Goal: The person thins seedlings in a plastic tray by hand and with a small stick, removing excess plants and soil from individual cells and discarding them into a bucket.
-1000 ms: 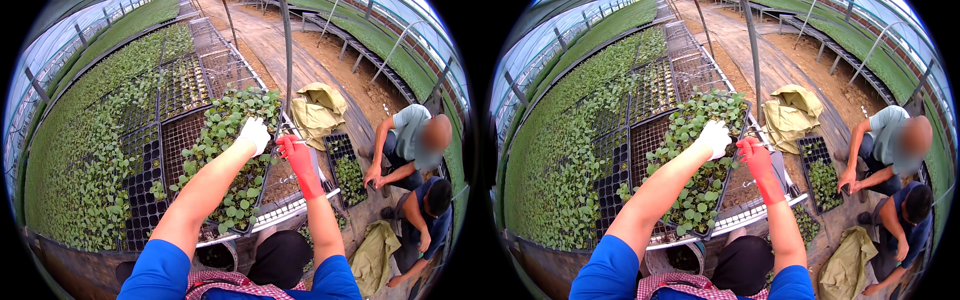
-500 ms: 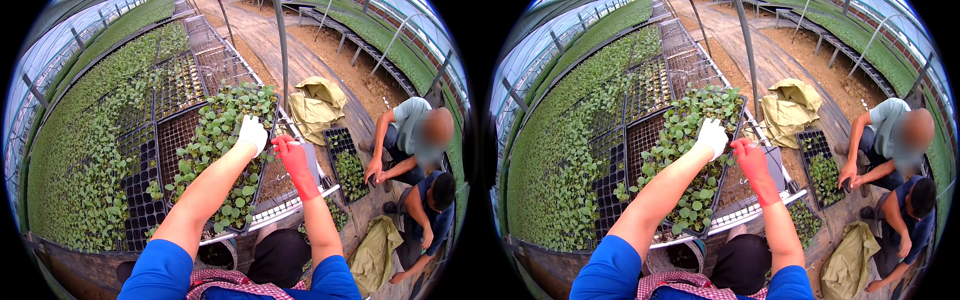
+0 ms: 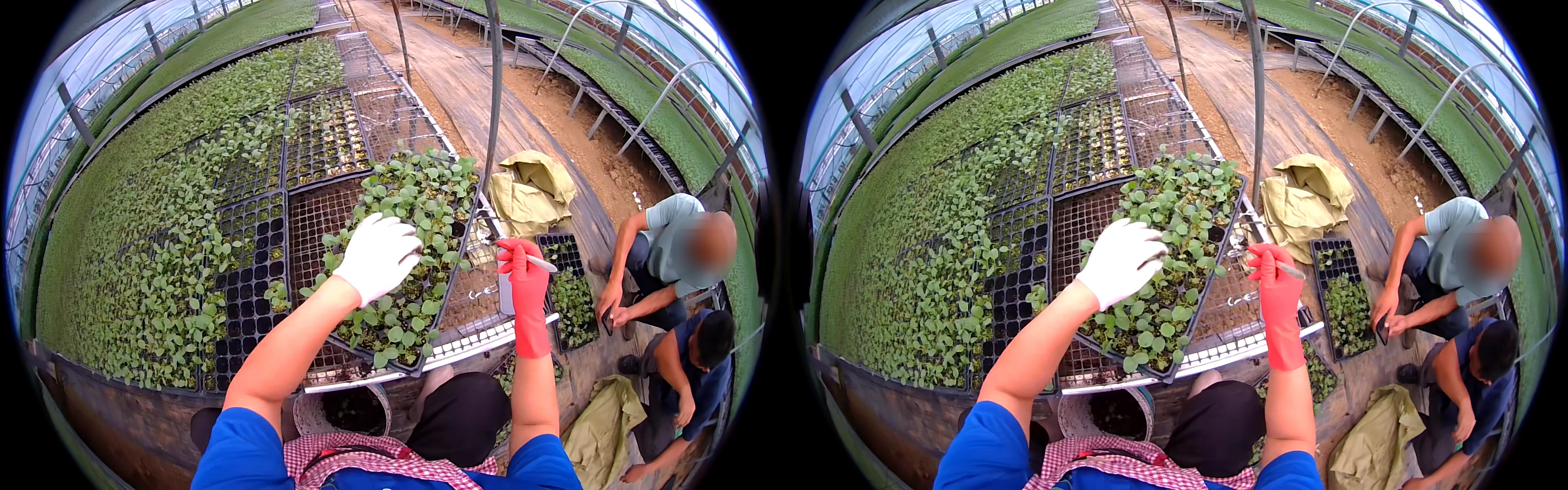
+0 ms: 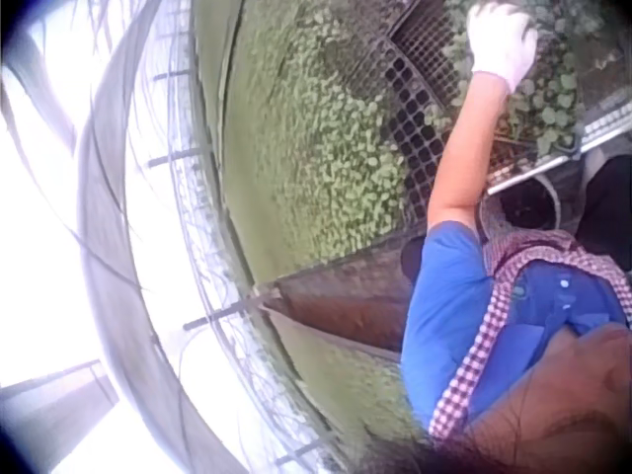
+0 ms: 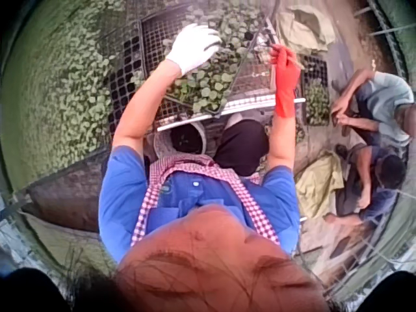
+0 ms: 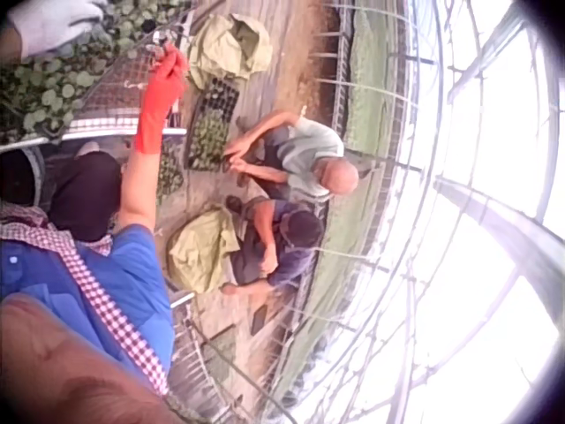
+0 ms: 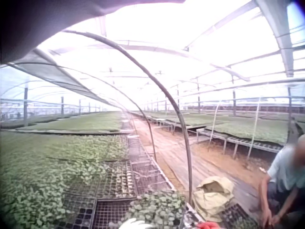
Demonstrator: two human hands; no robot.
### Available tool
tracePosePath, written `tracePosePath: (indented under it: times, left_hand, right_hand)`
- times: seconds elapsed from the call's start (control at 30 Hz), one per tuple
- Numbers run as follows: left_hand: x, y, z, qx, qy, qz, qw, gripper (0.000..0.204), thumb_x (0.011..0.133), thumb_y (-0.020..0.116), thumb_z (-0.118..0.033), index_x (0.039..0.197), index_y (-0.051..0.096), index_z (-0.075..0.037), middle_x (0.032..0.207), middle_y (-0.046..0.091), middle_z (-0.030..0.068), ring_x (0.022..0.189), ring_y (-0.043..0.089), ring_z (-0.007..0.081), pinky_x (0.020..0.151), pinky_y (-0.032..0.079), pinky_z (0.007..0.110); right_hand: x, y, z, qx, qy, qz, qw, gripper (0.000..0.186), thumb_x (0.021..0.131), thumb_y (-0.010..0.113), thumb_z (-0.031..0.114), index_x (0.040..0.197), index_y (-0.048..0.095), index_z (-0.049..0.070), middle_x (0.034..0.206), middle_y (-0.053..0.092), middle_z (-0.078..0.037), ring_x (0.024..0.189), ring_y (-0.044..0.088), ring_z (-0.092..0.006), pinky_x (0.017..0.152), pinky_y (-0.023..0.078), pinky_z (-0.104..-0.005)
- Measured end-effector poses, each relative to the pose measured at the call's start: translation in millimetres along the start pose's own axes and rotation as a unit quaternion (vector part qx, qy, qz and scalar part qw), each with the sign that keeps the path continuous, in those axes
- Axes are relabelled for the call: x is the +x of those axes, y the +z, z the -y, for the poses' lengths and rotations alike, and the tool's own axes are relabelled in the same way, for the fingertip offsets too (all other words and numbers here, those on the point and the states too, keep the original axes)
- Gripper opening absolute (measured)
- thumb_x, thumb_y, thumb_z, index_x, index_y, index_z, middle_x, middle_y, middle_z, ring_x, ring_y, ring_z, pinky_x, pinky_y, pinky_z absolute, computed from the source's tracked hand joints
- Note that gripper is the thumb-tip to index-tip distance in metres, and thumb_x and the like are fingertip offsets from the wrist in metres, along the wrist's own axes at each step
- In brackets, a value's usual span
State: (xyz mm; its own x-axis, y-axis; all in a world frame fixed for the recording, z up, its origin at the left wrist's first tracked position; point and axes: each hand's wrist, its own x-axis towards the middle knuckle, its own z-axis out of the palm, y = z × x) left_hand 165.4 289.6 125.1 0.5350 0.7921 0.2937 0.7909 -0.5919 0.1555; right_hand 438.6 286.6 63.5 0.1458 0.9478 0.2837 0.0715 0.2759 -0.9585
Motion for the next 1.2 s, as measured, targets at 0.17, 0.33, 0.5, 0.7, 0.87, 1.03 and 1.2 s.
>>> tracePosePath:
  times: [0.17, 0.33, 0.5, 0.7, 0.87, 1.03, 1.2]
  left_hand:
    - [-167.0, -31.2, -6.5, -0.153, -0.071, 0.007, 0.986, 0.018, 0.083, 0.057, -0.021, 0.082, 0.068, -0.006, 0.087, 0.067, 0.0095, 0.084, 0.063, 0.0299, 0.078, 0.05, 0.041]
    - [-273.7, -15.5, -29.7, -0.203, -0.175, 0.036, 0.963, 0.019, 0.084, 0.059, -0.022, 0.085, 0.068, -0.006, 0.089, 0.067, 0.0103, 0.084, 0.064, 0.0297, 0.076, 0.05, 0.04]
    - [-353.4, -21.4, -36.3, -0.139, -0.227, -0.023, 0.964, 0.022, 0.082, 0.063, -0.029, 0.08, 0.067, -0.008, 0.088, 0.067, 0.008, 0.084, 0.063, 0.0269, 0.077, 0.049, 0.039]
    - [-404.2, -25.1, -19.5, -0.077, -0.275, -0.061, 0.956, 0.027, 0.077, 0.066, -0.033, 0.088, 0.065, -0.008, 0.095, 0.065, 0.0084, 0.091, 0.061, 0.0272, 0.088, 0.047, 0.039]
    - [-422.9, -19.9, -9.8, -0.044, -0.359, -0.033, 0.932, 0.043, 0.073, 0.071, -0.033, 0.107, 0.063, -0.008, 0.117, 0.058, 0.0099, 0.114, 0.051, 0.0276, 0.101, 0.039, 0.043]
    - [-424.4, -0.4, -11.0, -0.005, -0.376, -0.005, 0.927, 0.045, 0.078, 0.068, -0.034, 0.115, 0.06, -0.009, 0.124, 0.056, 0.0113, 0.119, 0.049, 0.0276, 0.108, 0.031, 0.044]
    - [-420.6, 1.9, -11.1, -0.014, -0.381, 0.014, 0.924, 0.045, 0.079, 0.068, -0.035, 0.115, 0.059, -0.009, 0.126, 0.055, 0.0122, 0.114, 0.053, 0.0261, 0.107, 0.031, 0.043]
  right_hand:
    - [-45.2, 57.4, 51.3, 0.044, 0.028, 0.123, 0.991, 0.027, 0.099, 0.051, 0.029, 0.098, 0.062, 0.004, 0.08, 0.068, -0.004, 0.059, 0.059, -0.0069, 0.05, 0.038, -0.0183]
    - [-92.4, 151.0, 79.8, 0.049, 0.112, 0.327, 0.937, 0.025, 0.099, 0.051, 0.026, 0.101, 0.062, 0.004, 0.082, 0.067, -0.004, 0.063, 0.059, -0.0073, 0.053, 0.041, -0.0195]
    - [-140.8, 273.3, 104.0, -0.021, 0.135, 0.49, 0.861, 0.019, 0.099, 0.048, 0.015, 0.101, 0.061, 0.001, 0.093, 0.066, -0.005, 0.074, 0.059, -0.0101, 0.063, 0.05, -0.0244]
    - [-169.2, 356.1, 93.1, -0.167, 0.079, 0.503, 0.844, 0.023, 0.097, 0.051, 0.024, 0.095, 0.064, 0.005, 0.076, 0.065, -0.002, 0.062, 0.057, -0.0103, 0.061, 0.047, -0.0264]
    - [-166.5, 347.5, 89.1, -0.22, -0.014, 0.429, 0.876, 0.027, 0.098, 0.05, 0.026, 0.09, 0.064, 0.004, 0.074, 0.068, -0.003, 0.06, 0.058, -0.0109, 0.06, 0.046, -0.0264]
    - [-179.2, 315.5, 95.5, -0.188, 0.019, 0.48, 0.857, 0.027, 0.1, 0.047, 0.021, 0.088, 0.064, 0.003, 0.076, 0.065, -0.003, 0.057, 0.053, -0.009, 0.056, 0.044, -0.0246]
    - [-193.9, 321.0, 83.0, -0.188, 0.003, 0.478, 0.858, 0.022, 0.099, 0.049, 0.016, 0.091, 0.067, 0.006, 0.076, 0.063, -0.001, 0.066, 0.056, -0.0101, 0.062, 0.047, -0.0247]
